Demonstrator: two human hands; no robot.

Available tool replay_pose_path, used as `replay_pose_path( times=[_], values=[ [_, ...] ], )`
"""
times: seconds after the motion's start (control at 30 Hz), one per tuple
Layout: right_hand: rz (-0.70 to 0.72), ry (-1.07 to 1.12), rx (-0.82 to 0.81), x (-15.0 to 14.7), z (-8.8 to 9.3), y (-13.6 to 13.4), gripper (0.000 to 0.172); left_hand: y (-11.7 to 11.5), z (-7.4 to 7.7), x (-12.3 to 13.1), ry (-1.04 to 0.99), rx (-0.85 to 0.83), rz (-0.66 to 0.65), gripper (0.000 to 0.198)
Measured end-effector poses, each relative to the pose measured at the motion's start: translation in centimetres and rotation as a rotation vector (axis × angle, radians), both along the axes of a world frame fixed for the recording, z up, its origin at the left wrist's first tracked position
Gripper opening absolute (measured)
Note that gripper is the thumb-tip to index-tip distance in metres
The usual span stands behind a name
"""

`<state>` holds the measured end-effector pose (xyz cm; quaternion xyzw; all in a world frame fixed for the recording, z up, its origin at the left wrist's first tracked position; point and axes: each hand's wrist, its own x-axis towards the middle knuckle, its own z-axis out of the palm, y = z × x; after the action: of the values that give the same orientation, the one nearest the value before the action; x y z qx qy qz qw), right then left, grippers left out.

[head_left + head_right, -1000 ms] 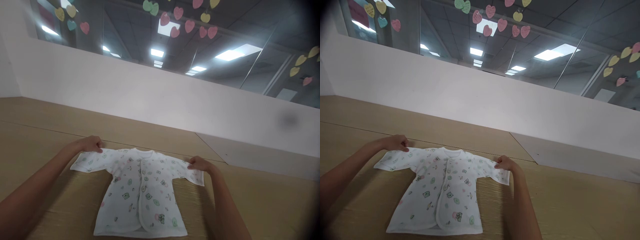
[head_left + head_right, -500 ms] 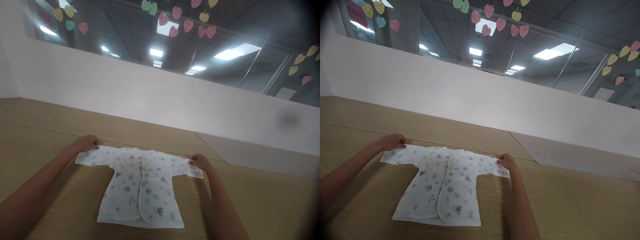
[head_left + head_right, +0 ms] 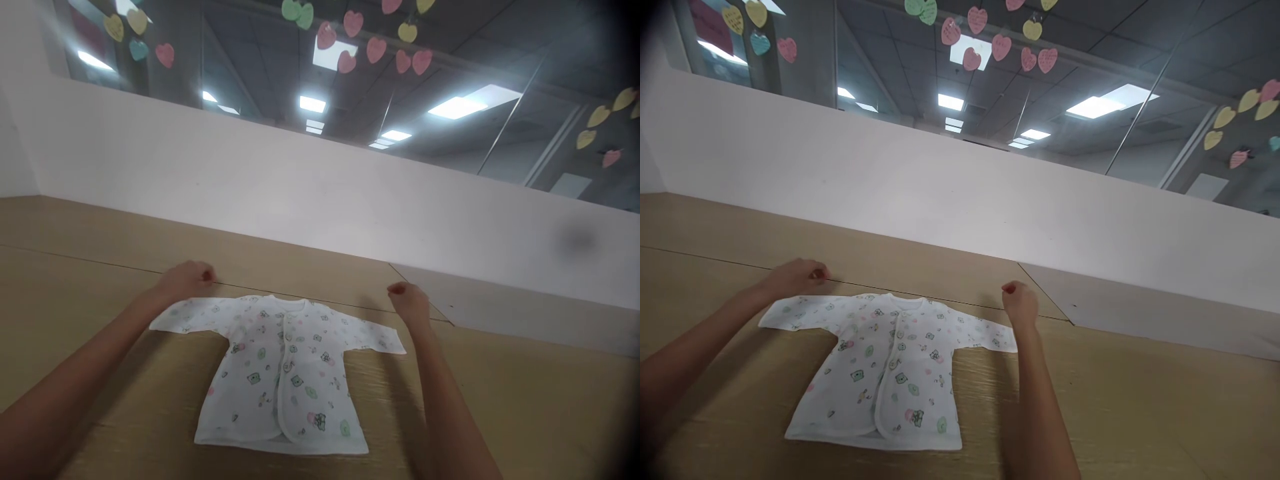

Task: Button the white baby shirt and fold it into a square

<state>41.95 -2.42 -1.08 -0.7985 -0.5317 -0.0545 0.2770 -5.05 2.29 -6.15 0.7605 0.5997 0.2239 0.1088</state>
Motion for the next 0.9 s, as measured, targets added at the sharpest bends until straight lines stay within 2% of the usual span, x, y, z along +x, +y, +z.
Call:
replay_pose_path(
  times=[0.07, 0.13, 0.2, 0.27, 0.37, 0.47, 0.57, 0.73, 0.9],
  values=[
    [0.109, 0.044, 0.075, -2.9, 0.7, 0.2, 0.021, -1.9, 0.5, 4.8, 0.039, 0.012, -0.037, 0.021],
    [0.252, 0.088, 0.074, -6.4, 0.0, 0.6, 0.019, -3.8, -0.2, 9.5, 0.064, 0.008, -0.121, 0.023],
    [0.419, 0.106, -0.002, -10.0, -2.0, 0.8, 0.018, -5.3, -1.7, 13.2, 0.091, 0.022, -0.209, 0.024],
    [0.519, 0.030, -0.111, -13.1, -4.7, 0.9, 0.018, -5.8, -3.4, 15.4, 0.134, 0.037, -0.228, 0.024],
    [0.530, -0.168, -0.221, -15.9, -8.5, 0.6, 0.020, -5.1, -4.9, 16.6, 0.140, 0.045, -0.149, 0.025],
    [0.543, -0.304, -0.191, -16.8, -10.3, 0.2, 0.023, -3.8, -5.5, 16.9, 0.069, -0.006, -0.031, 0.025],
    [0.537, -0.346, -0.145, -16.8, -10.8, 0.0, 0.026, -3.2, -5.8, 17.1, 0.033, -0.020, 0.015, 0.027],
    [0.541, -0.358, -0.098, -16.8, -11.1, 0.0, 0.024, -3.6, -6.1, 17.1, -0.038, -0.015, -0.038, 0.028],
    [0.591, -0.387, -0.077, -16.7, -11.2, 0.0, 0.021, -3.4, -6.0, 16.8, -0.083, -0.066, -0.022, 0.024]
  ],
)
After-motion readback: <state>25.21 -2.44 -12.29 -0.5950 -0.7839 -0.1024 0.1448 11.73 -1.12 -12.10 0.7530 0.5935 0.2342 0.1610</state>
